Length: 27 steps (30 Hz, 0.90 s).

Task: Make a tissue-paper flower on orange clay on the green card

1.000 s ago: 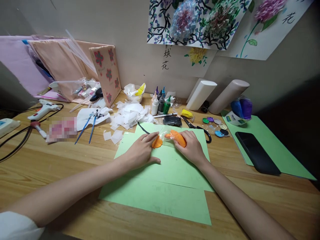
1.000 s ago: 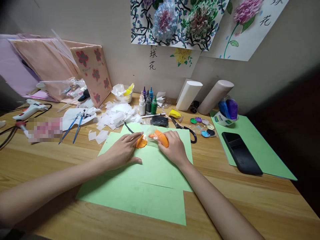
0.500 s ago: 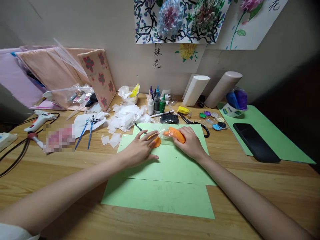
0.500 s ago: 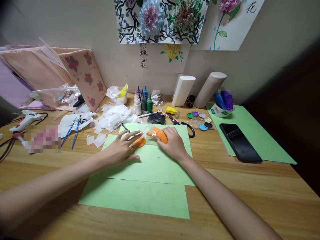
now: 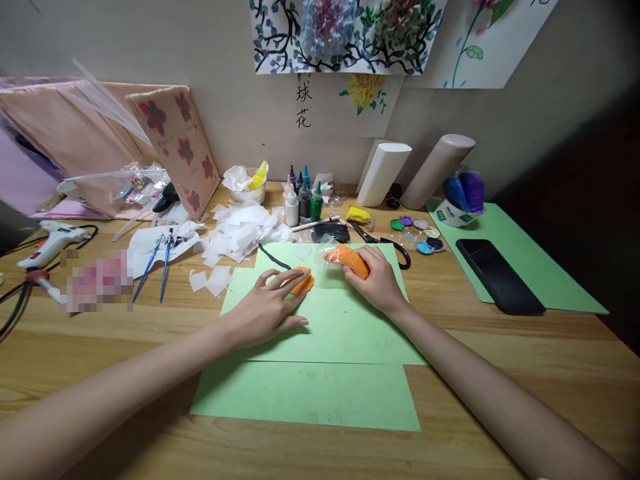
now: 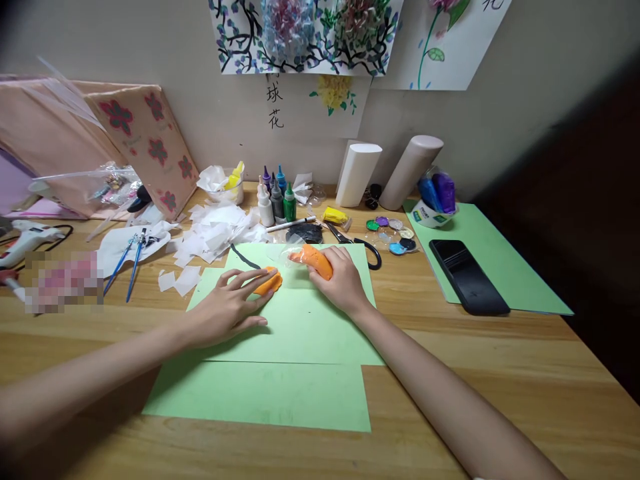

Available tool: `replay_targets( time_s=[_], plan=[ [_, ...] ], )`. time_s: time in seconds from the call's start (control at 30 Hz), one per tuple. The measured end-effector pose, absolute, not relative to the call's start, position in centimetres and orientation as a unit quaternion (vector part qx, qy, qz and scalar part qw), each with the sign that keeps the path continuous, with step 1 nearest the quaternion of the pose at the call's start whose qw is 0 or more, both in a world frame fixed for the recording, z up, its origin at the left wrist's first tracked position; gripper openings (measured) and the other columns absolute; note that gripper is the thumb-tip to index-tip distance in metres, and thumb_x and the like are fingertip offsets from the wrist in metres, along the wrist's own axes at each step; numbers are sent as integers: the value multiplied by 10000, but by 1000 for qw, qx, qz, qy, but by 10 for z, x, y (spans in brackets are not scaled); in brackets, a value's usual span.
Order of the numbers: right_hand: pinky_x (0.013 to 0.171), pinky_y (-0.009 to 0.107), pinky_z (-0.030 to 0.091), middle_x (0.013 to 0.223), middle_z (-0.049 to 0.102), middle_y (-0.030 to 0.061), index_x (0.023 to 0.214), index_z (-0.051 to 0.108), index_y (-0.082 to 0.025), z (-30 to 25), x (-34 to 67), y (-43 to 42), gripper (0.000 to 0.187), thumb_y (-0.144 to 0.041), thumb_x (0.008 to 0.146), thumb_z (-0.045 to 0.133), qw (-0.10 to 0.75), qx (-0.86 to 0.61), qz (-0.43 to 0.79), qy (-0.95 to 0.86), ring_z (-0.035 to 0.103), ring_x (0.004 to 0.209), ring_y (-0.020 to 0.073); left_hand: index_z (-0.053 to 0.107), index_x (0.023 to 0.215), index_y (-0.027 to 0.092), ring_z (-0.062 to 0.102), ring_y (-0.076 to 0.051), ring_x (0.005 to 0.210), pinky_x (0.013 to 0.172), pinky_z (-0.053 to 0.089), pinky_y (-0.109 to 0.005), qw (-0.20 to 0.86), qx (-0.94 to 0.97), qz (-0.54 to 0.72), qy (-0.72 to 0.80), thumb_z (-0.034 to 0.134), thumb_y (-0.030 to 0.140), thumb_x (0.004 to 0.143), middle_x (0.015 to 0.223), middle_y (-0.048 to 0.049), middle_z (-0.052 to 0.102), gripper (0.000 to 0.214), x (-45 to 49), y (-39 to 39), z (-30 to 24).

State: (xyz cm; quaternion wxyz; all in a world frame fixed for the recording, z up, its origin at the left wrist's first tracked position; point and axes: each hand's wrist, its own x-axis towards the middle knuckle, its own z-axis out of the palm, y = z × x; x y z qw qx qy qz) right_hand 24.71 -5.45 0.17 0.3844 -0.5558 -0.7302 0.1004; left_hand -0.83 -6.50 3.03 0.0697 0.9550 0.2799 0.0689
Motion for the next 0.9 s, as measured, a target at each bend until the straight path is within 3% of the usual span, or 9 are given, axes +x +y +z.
replay_targets(
  time_s=[0.1,0.2,0.3,0.33,0.43,0.5,0.7,0.8,0.9],
  plan=[
    [719,360,410,773,552,36,784,500,-214,2,247,-55,80,-277,800,545,380,-554,97,-734,493,803,239,605,1160,225,324,-270,1315,1055,235,-461,83,949,68,296,398,447,922,1426,-87,391,385,-3,-62,35],
    [716,361,408,767,551,37,783,499,-216,2,247,-55,82,-278,800,550,382,-554,97,-733,492,794,241,688,947,247,386,-258,1256,1035,235,-477,102,935,94,326,414,408,926,1333,-40,504,318,4,-57,37],
    [713,352,410,777,550,36,791,507,-214,1,248,-54,72,-269,799,553,394,-554,102,-726,500,796,237,676,788,239,453,-239,1150,994,286,-462,149,874,170,430,539,388,865,1177,-20,586,216,14,-50,30],
    [714,350,412,782,551,36,795,511,-212,1,249,-54,69,-267,799,553,399,-555,104,-722,503,799,236,659,820,231,456,-241,1127,978,312,-452,170,843,194,473,615,387,808,1157,-33,575,163,18,-48,26],
    [729,352,415,804,562,39,807,521,-212,1,250,-53,67,-272,805,550,412,-558,114,-712,508,809,236,574,989,199,412,-278,1138,957,347,-450,211,780,206,551,769,396,622,1193,-86,485,460,27,-41,16],
    [726,353,415,802,565,39,801,521,-213,1,250,-53,70,-276,807,551,415,-558,120,-709,506,804,236,526,1040,191,382,-295,1158,963,339,-464,214,771,195,567,780,416,590,1230,-104,429,564,30,-39,11],
    [727,346,410,803,569,34,800,532,-209,1,250,-53,68,-272,800,560,421,-562,135,-699,505,799,228,453,1120,186,398,-301,1137,950,349,-457,196,780,192,562,753,496,604,1212,-111,420,672,22,-40,7],
    [714,339,410,791,564,32,791,534,-207,1,251,-53,79,-283,800,556,422,-570,145,-690,504,789,224,433,1140,187,418,-275,1128,956,352,-443,206,783,217,546,628,520,744,1198,-105,427,553,16,-37,4],
    [690,329,402,757,550,23,758,524,-205,0,251,-53,106,-297,800,555,417,-574,145,-689,494,758,215,445,1106,174,459,-245,1090,941,378,-409,225,757,228,569,552,429,828,1147,-100,428,393,13,-27,2]
  ],
)
